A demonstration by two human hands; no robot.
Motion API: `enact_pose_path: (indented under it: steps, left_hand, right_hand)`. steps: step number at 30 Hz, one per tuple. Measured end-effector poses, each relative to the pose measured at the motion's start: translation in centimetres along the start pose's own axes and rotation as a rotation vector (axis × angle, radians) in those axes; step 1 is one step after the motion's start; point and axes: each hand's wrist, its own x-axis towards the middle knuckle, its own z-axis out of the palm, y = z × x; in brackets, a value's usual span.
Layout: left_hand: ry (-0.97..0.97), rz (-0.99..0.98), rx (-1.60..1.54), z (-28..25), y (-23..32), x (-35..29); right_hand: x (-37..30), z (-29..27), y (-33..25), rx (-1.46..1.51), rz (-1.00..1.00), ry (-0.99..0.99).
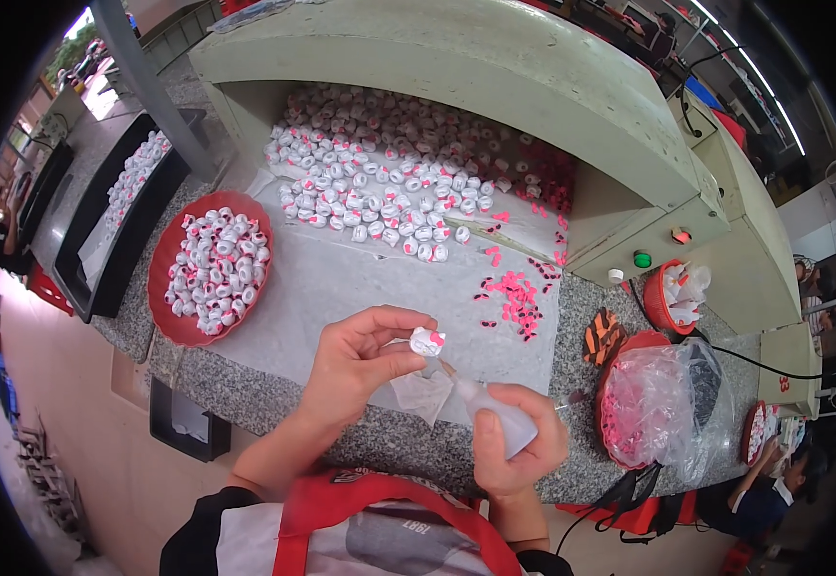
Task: Applying glue to small toy components and assembling them on a factory production line.
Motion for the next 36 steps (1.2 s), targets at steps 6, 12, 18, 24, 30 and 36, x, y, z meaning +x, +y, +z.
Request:
enact_pose_path:
  steps: [6, 12, 18, 24, 30, 36]
  left_hand:
    - [0.082, 0.004, 0.051, -2.5, -1.7, 0.3]
    - [0.057, -0.078, 0.031, -2.8, -2.0, -0.3]
    - [0.054, -0.074, 0.089, -1.5, -2.2, -0.1]
    - [-0.050, 0.103, 0.134, 0.1, -3.3, 0.0]
    - [-0.089, 0.143, 0.146, -0.4, -2.8, -0.5]
    - [-0.164, -0.048, -0.072, -1.4, -1.5, -0.6]
  right_hand:
    - [-0.5, -1.0, 8.5, 0.394, 0.905, 0.158]
    - [1.5, 1.6, 14.0, -0.557, 0.604, -0.248]
    - [1.4, 0.3, 12.4, -0.632, 0.325, -0.466]
    - [1.5, 1.1, 2.9, 0.303, 0.405, -0.342]
    - [1.6, 1.4, 2.3, 0.298, 0.649, -0.247]
    - [1.0, 1.7, 1.9, 0.295, 0.665, -0.262]
